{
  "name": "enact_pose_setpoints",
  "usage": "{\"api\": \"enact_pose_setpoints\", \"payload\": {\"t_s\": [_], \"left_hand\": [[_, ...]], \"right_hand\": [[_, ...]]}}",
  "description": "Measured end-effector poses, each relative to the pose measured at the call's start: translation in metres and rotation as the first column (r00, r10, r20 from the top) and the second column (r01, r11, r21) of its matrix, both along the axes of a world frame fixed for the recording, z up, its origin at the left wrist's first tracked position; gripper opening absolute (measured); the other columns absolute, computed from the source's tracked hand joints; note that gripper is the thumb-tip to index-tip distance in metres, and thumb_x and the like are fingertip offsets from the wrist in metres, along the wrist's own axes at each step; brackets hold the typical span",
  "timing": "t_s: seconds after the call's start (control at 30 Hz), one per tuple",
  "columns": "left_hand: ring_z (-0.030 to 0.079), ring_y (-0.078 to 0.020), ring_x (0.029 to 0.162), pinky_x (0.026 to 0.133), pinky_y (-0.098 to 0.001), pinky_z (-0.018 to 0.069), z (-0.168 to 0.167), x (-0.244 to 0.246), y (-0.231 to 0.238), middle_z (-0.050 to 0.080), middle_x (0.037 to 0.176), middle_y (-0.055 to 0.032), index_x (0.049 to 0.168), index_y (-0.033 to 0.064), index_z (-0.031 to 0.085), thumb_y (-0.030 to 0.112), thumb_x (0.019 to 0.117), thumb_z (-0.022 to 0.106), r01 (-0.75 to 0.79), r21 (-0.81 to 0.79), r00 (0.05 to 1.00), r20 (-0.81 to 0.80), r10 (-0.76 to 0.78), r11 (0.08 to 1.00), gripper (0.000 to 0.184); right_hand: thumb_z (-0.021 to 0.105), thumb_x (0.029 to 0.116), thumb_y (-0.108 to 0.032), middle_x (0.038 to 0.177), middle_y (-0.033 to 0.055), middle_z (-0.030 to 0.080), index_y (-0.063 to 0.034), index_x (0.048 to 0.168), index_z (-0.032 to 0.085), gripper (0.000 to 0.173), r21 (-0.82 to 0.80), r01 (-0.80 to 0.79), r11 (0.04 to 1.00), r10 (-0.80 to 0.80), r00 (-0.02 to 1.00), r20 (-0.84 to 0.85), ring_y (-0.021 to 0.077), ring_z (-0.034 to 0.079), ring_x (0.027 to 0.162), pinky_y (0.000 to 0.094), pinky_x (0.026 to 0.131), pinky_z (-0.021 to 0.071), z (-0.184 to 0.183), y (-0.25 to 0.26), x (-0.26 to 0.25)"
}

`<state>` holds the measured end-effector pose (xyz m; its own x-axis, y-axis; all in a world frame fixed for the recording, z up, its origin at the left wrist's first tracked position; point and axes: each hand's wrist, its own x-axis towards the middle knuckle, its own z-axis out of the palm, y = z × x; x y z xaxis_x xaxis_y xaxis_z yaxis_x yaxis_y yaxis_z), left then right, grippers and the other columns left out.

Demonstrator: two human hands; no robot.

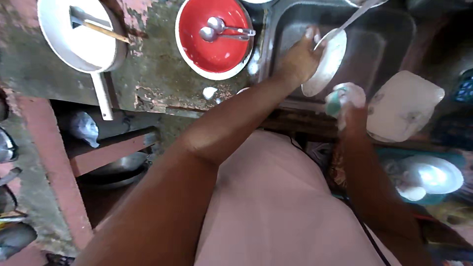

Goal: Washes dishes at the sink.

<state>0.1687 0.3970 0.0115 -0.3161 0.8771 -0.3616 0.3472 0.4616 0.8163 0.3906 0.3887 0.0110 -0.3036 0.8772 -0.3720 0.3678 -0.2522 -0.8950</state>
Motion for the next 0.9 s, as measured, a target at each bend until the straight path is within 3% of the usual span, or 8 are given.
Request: {"api": "enact_pose_setpoints", "payload": {"t_s": [0.13,0.23,0.3,0.53,0.63,0.73,0.83,0.9], "left_hand": [[0.067,-0.0317,0.119,0.103,-0.0515,0.0534,0.007,0.007,0.008,0.066,0.134,-0.0164,0.156,0.0176,0.038,0.029,0.1078,0.052,0.067,-0.044,0.998,0.022,-0.067,0.997,0.052],[0.066,-0.0277,0.121,0.103,-0.0478,0.0539,0.006,0.012,0.014,0.065,0.135,-0.0138,0.154,0.0175,0.041,0.028,0.1059,0.055,0.109,-0.027,0.994,0.035,-0.108,0.994,0.051],[0.064,-0.0248,0.124,0.106,-0.0441,0.0518,0.008,0.013,0.017,0.065,0.136,-0.0127,0.151,0.0129,0.046,0.027,0.1053,0.056,0.145,-0.001,0.989,0.017,-0.145,0.989,0.048],[0.068,-0.0243,0.114,0.097,-0.0437,0.0559,0.009,0.01,0.029,0.069,0.118,-0.0114,0.132,0.0115,0.053,0.023,0.1048,0.055,0.104,0.044,0.992,-0.076,-0.101,0.994,0.03],[0.065,-0.0235,0.12,0.102,-0.0421,0.0538,0.005,0.008,0.034,0.068,0.125,-0.0106,0.135,0.0149,0.056,0.02,0.1058,0.052,0.126,0.042,0.986,-0.114,-0.12,0.991,0.03],[0.061,-0.0236,0.128,0.108,-0.0423,0.0496,0.006,0.009,0.032,0.065,0.136,-0.0102,0.147,0.0221,0.055,0.022,0.1074,0.049,0.109,0.023,0.992,-0.074,-0.107,0.994,0.04],[0.059,-0.0255,0.131,0.11,-0.0465,0.048,-0.004,0.007,0.021,0.062,0.141,-0.0116,0.15,0.0213,0.052,0.029,0.1105,0.044,0.022,0.033,0.998,0.066,-0.024,0.999,0.041],[0.059,-0.0277,0.131,0.11,-0.0495,0.0478,-0.009,0.005,0.006,0.06,0.143,-0.0155,0.154,0.0173,0.045,0.032,0.1121,0.04,-0.074,-0.008,0.971,0.226,0.074,0.997,0.045]], "right_hand": [[0.056,0.1024,-0.019,0.116,0.0071,0.067,-0.0039,0.136,0.055,0.037,-0.041,-0.003,0.999,0.005,0.999,0.034,0.0129,0.067,0.099,0.0333,0.086,0.0595,0.009,-0.006,-0.013],[0.055,0.1015,-0.02,0.113,0.0083,0.068,-0.0046,0.132,0.059,0.034,-0.016,-0.067,0.998,0.068,0.997,0.039,0.0155,0.069,0.098,0.0374,0.086,0.0605,0.004,-0.008,-0.008],[0.052,0.1035,-0.017,0.113,0.0071,0.066,-0.0041,0.132,0.058,0.032,-0.046,-0.073,0.996,0.079,0.989,0.127,0.0104,0.066,0.097,0.0318,0.086,0.0579,0.021,-0.014,-0.014],[0.06,0.1013,-0.023,0.119,0.0078,0.068,-0.0067,0.136,0.057,0.039,-0.009,0.055,0.998,-0.054,0.991,0.123,0.0159,0.069,0.103,0.038,0.088,0.0613,0.001,-0.022,0.019],[0.058,0.1021,-0.024,0.116,0.0084,0.069,-0.0071,0.134,0.059,0.036,-0.021,0.041,0.999,-0.039,0.994,0.105,0.0175,0.07,0.099,0.0397,0.084,0.0621,0.0,-0.02,0.025],[0.057,0.101,-0.021,0.114,0.0092,0.069,-0.0057,0.134,0.058,0.036,-0.017,0.011,1.0,-0.01,0.998,0.056,0.0189,0.071,0.096,0.0404,0.082,0.0627,-0.002,-0.018,0.028],[0.056,0.1012,-0.022,0.115,0.0082,0.067,-0.0095,0.136,0.058,0.037,-0.088,0.056,0.995,-0.045,0.992,0.117,0.0176,0.069,0.095,0.0387,0.081,0.0609,0.005,-0.014,0.022],[0.052,0.1028,-0.025,0.12,0.0095,0.066,-0.0099,0.138,0.056,0.038,-0.154,0.115,0.981,-0.108,0.993,0.052,0.0203,0.068,0.1,0.0422,0.084,0.0609,0.003,-0.011,0.022]]}}
